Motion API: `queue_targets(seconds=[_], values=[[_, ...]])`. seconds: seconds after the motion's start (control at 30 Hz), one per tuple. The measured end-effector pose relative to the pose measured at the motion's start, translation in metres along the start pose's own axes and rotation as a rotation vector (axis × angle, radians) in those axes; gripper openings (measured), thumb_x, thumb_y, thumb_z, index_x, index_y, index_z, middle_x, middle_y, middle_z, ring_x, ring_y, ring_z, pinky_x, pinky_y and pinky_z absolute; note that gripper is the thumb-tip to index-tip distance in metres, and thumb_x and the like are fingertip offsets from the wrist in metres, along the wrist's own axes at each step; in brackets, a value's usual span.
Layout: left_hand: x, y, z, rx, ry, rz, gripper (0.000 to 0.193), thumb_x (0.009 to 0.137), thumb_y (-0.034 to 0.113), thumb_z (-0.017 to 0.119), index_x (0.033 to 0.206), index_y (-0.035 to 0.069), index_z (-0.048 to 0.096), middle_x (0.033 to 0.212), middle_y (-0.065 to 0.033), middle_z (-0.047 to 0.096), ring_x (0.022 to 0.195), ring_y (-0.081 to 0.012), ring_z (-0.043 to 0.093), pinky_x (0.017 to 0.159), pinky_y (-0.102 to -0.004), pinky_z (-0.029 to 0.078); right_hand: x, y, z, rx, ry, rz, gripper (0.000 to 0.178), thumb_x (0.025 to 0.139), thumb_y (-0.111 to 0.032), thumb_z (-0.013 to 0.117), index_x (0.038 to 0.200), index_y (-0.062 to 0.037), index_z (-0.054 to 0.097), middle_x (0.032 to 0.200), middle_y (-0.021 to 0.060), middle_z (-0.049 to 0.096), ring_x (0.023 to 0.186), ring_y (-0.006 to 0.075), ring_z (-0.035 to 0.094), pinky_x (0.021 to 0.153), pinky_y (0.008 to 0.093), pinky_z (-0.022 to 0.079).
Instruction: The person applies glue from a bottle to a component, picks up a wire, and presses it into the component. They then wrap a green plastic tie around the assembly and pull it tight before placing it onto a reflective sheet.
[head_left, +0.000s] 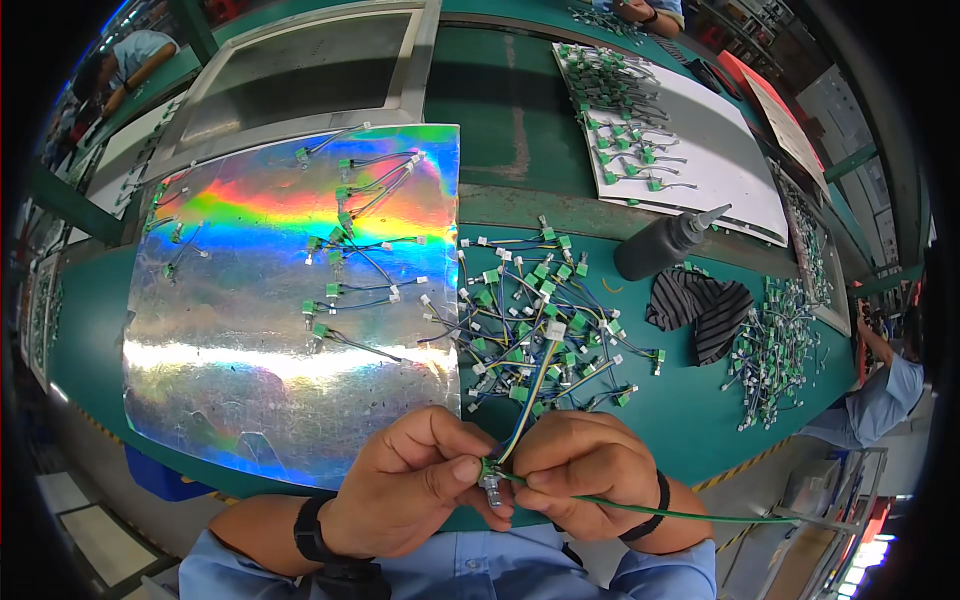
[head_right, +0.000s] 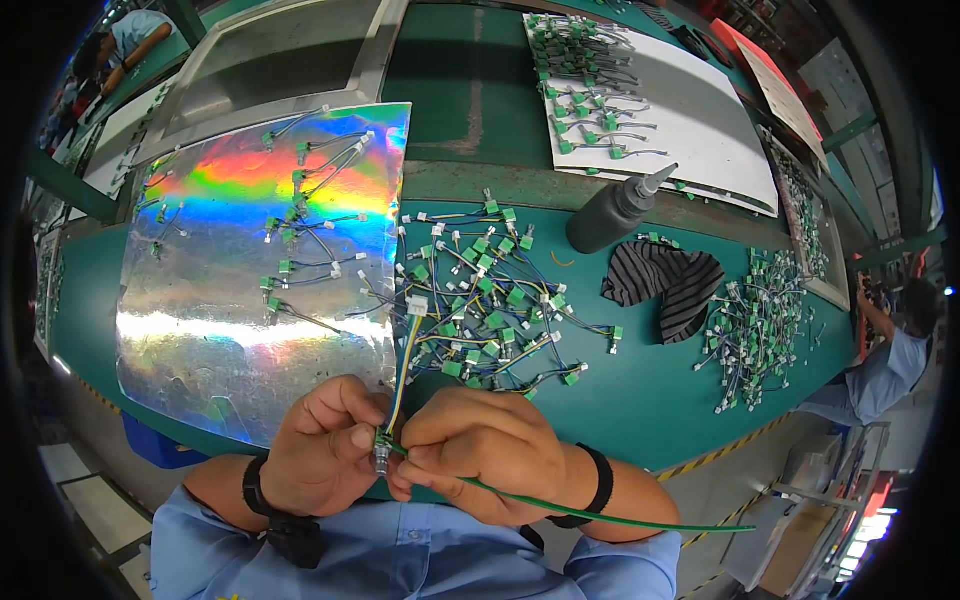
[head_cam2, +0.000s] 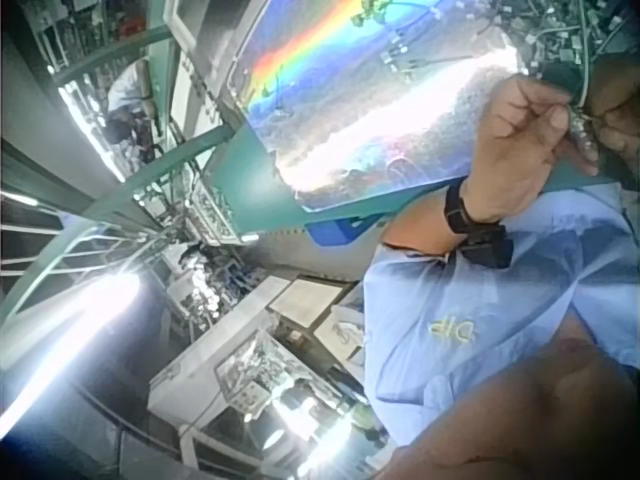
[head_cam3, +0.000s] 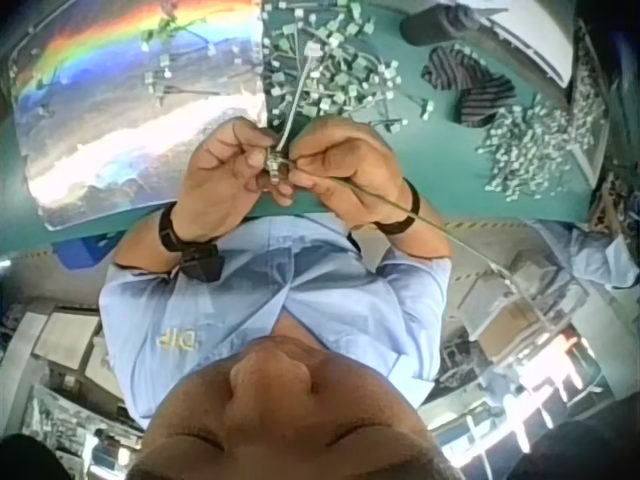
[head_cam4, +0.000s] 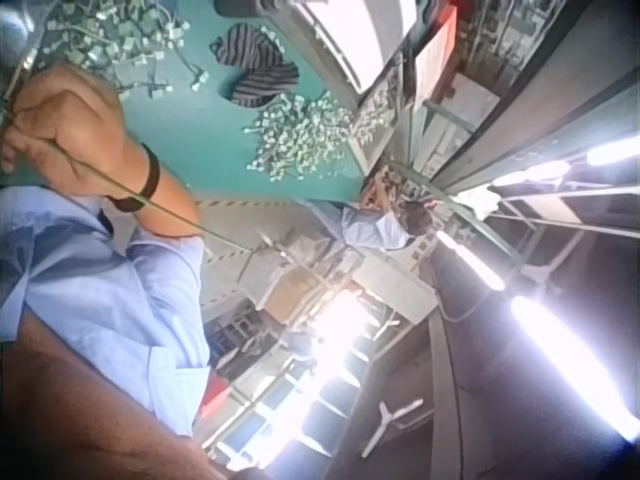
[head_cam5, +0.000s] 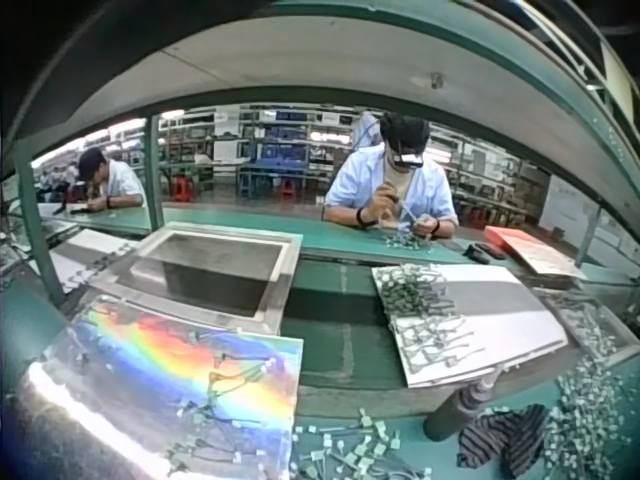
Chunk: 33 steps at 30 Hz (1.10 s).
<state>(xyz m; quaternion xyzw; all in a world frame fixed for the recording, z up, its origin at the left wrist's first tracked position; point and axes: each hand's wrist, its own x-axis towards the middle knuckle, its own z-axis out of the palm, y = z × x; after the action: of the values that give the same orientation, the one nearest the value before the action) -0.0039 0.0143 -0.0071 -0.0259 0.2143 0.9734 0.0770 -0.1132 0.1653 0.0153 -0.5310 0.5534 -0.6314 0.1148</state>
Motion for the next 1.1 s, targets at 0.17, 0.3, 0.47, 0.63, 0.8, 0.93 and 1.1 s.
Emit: queue_targets(seconds=[0.17, 0.3, 0.47, 0.63, 0.8, 0.93, 1.1], values=[[-0.001, 0.0, -0.002, 0.02, 0.0, 0.007, 0.016, 0.09, 0.003, 0.046, 0.105, 0.0, 0.046, 0.096, -0.0152, 0.054, 0.085, -0.025, 0.059, 0.071, -0.0403, 0.052, 0.0, 0.001, 0.001, -0.037, -0.015, -0.021, 0.022, 0.078, -0.001, 0.063, 0.088, -0.0048, 0.044, 0.075, 0.0109, 0.057, 0.061, 0.0214, 0.057, 0.051, 0.0311, 0.046], [-0.002, -0.003, -0.002, 0.064, -0.004, 0.01, 0.015, 0.09, 0.003, 0.046, 0.105, 0.0, 0.046, 0.095, -0.0153, 0.055, 0.085, -0.025, 0.059, 0.072, -0.0402, 0.052, 0.001, 0.001, 0.001, -0.054, -0.009, -0.018, 0.022, 0.078, -0.001, 0.063, 0.088, -0.0051, 0.044, 0.075, 0.0104, 0.057, 0.061, 0.0214, 0.058, 0.051, 0.0305, 0.046], [-0.002, -0.003, 0.004, 0.054, 0.023, 0.011, 0.015, 0.09, 0.003, 0.046, 0.104, 0.0, 0.046, 0.094, -0.0158, 0.056, 0.085, -0.0253, 0.059, 0.072, -0.0399, 0.052, -0.003, 0.003, -0.001, 0.04, 0.02, -0.002, 0.02, 0.08, -0.002, 0.062, 0.091, -0.0048, 0.046, 0.076, 0.0112, 0.057, 0.062, 0.0209, 0.058, 0.052, 0.0301, 0.045], [0.001, -0.001, -0.001, 0.004, 0.017, 0.0, 0.014, 0.09, 0.003, 0.046, 0.103, 0.0, 0.046, 0.094, -0.0164, 0.056, 0.086, -0.0256, 0.059, 0.072, -0.0399, 0.052, -0.005, 0.001, -0.005, 0.175, 0.129, 0.035, 0.013, 0.083, -0.006, 0.058, 0.092, -0.0037, 0.049, 0.077, 0.0119, 0.057, 0.063, 0.0203, 0.058, 0.053, 0.0302, 0.046], [0.001, -0.002, -0.002, 0.029, 0.027, 0.013, 0.014, 0.09, 0.004, 0.046, 0.103, 0.0, 0.045, 0.094, -0.0173, 0.056, 0.085, -0.0255, 0.059, 0.071, -0.0399, 0.052, -0.005, 0.003, -0.01, 0.005, 0.068, 0.034, 0.013, 0.086, -0.01, 0.054, 0.096, -0.0034, 0.05, 0.078, 0.0116, 0.056, 0.062, 0.0201, 0.057, 0.055, 0.03, 0.046], [0.001, -0.002, -0.002, 0.043, 0.015, 0.029, 0.014, 0.09, 0.005, 0.046, 0.103, -0.001, 0.045, 0.094, -0.0173, 0.056, 0.085, -0.0252, 0.059, 0.071, -0.0397, 0.052, -0.009, 0.003, -0.01, -0.163, 0.03, 0.079, 0.023, 0.083, -0.006, 0.058, 0.103, -0.0027, 0.047, 0.084, 0.0111, 0.053, 0.067, 0.0186, 0.057, 0.059, 0.0288, 0.047], [0.001, -0.001, 0.0, 0.07, 0.015, 0.039, 0.014, 0.089, 0.004, 0.047, 0.103, -0.001, 0.046, 0.095, -0.0169, 0.056, 0.085, -0.0245, 0.06, 0.071, -0.0394, 0.052, -0.009, 0.005, 0.005, 0.144, 0.158, 0.299, 0.033, 0.078, 0.0, 0.062, 0.106, -0.002, 0.043, 0.09, 0.0103, 0.049, 0.073, 0.0167, 0.056, 0.063, 0.0271, 0.047]])
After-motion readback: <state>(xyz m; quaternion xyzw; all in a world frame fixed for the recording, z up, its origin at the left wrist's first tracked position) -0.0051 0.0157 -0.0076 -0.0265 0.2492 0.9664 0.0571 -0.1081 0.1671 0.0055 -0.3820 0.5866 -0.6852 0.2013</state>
